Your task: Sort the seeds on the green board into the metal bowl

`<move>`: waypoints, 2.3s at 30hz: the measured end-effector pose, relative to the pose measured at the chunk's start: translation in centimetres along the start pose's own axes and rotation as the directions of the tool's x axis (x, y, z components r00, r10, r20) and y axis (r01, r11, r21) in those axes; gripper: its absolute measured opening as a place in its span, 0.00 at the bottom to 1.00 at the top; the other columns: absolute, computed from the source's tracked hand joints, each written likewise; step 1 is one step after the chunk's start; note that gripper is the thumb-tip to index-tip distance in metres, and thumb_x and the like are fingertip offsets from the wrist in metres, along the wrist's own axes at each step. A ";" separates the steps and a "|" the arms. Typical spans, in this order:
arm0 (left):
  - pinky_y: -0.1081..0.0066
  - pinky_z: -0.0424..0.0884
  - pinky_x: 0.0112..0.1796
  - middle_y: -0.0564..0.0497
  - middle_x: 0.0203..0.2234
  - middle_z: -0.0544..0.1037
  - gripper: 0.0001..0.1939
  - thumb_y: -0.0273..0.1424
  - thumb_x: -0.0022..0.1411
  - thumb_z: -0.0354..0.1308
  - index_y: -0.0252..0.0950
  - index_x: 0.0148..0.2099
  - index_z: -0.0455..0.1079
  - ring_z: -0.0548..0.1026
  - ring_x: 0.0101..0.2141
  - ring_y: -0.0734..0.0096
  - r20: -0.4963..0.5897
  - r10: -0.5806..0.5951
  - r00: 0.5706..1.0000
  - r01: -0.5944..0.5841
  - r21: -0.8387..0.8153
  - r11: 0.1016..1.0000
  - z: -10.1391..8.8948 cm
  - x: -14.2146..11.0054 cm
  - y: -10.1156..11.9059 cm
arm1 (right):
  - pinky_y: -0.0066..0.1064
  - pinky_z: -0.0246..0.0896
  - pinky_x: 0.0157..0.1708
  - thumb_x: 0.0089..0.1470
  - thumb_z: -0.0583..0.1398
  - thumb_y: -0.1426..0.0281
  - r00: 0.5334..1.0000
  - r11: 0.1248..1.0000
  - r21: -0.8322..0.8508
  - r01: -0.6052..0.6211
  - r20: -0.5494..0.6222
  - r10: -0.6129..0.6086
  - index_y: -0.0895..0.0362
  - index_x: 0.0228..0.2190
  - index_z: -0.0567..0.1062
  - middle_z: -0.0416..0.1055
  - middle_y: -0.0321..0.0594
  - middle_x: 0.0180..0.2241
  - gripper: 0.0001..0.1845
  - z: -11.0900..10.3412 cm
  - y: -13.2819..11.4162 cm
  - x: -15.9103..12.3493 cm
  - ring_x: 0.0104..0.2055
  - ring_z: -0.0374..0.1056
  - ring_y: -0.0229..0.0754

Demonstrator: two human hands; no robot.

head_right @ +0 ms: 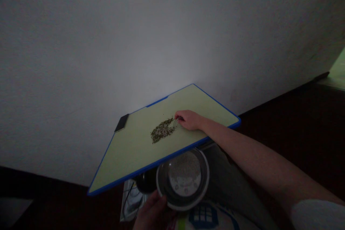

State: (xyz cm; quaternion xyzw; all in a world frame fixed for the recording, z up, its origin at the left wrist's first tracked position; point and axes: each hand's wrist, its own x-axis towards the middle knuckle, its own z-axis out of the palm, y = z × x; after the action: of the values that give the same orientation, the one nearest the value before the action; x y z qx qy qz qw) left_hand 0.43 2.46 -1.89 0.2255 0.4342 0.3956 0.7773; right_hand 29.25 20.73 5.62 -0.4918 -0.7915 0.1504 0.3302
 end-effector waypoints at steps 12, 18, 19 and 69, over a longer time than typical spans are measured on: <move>0.52 0.69 0.52 0.41 0.37 0.83 0.17 0.34 0.47 0.71 0.33 0.41 0.78 0.79 0.45 0.49 0.055 0.024 0.998 -0.027 0.049 0.998 1.9 -0.9 0.4 | 0.30 0.58 0.35 0.53 0.58 0.73 1.000 1.000 0.005 0.012 0.002 -0.012 0.59 0.39 0.74 0.73 0.40 0.31 0.11 0.0 0.7 -0.3 0.32 0.66 0.39; 0.51 0.68 0.52 0.41 0.36 0.83 0.17 0.34 0.47 0.71 0.33 0.41 0.78 0.79 0.44 0.51 0.074 0.032 0.997 -0.032 0.003 0.999 1.7 -0.8 0.1 | 0.30 0.59 0.35 0.53 0.57 0.73 1.000 0.999 0.024 0.021 0.016 -0.021 0.59 0.39 0.73 0.73 0.39 0.30 0.10 -0.2 0.7 -0.4 0.31 0.66 0.39; 0.52 0.68 0.52 0.41 0.37 0.83 0.18 0.34 0.48 0.71 0.33 0.41 0.78 0.79 0.44 0.51 0.082 0.032 0.996 -0.033 0.006 0.999 1.8 -0.8 0.1 | 0.30 0.59 0.35 0.53 0.57 0.73 1.000 1.000 0.025 0.018 0.021 -0.019 0.59 0.39 0.73 0.73 0.39 0.30 0.10 -0.2 0.7 -0.4 0.31 0.66 0.39; 0.54 0.69 0.52 0.41 0.39 0.83 0.16 0.33 0.49 0.70 0.34 0.41 0.79 0.78 0.46 0.51 0.108 0.033 0.994 -0.038 0.042 0.998 2.8 -1.3 0.7 | 0.30 0.59 0.36 0.53 0.57 0.74 1.000 1.000 -0.018 -0.023 -0.015 0.023 0.58 0.39 0.74 0.74 0.41 0.33 0.10 -0.4 0.3 -0.2 0.33 0.67 0.39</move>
State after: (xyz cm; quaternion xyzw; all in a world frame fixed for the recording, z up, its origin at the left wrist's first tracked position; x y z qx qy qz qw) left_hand 2.13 1.79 0.78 0.2709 0.3962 0.3870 0.7873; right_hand 29.75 20.66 5.70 -0.5050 -0.7846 0.1433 0.3297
